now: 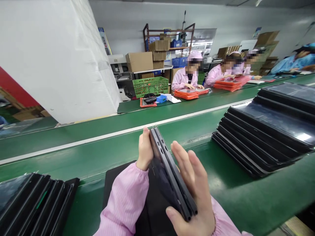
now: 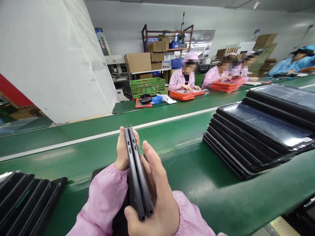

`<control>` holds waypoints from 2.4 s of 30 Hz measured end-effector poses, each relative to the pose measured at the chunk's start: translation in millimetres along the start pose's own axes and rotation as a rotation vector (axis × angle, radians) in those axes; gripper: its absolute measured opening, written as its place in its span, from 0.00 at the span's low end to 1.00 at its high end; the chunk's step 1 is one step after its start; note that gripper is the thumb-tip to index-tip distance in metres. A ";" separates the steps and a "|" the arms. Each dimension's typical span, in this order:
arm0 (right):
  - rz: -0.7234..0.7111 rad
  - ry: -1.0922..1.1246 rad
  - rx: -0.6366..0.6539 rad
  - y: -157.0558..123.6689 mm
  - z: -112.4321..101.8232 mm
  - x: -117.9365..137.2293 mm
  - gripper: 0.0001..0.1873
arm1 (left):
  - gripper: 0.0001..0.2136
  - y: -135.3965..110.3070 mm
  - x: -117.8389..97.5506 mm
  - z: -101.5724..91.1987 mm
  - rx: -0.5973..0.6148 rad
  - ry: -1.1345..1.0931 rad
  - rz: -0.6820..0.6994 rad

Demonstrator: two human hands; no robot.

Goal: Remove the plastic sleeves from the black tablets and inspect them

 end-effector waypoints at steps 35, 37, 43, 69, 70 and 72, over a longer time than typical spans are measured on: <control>0.284 0.035 0.170 19.1 -0.7 -46.2 0.28 | 0.38 20.8 -2.0 -10.3 -0.043 0.061 0.079; 0.283 0.027 0.172 19.3 -1.6 -45.8 0.29 | 0.37 20.1 -2.7 -10.5 -0.044 0.080 0.092; 0.287 0.016 0.185 18.8 -3.6 -46.2 0.30 | 0.37 17.5 -1.8 -9.2 -0.024 0.098 0.088; 0.181 -0.168 0.220 14.3 -6.6 -29.0 0.40 | 0.35 -16.8 -13.8 22.0 0.237 0.048 0.114; 0.183 -0.169 0.225 13.8 -6.5 -29.6 0.40 | 0.36 -17.2 -13.5 22.2 0.243 0.047 0.117; 0.182 -0.164 0.234 12.9 -6.5 -30.1 0.38 | 0.35 -18.1 -13.3 22.6 0.252 0.043 0.124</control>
Point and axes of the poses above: each hand's wrist, its own y-axis towards the middle knuckle, its own z-axis out of the palm, x = y × z, the point moved 9 cm from there along y, towards the middle knuckle, and after that the axes turned 13 degrees about -x, right-handed, at the moved point
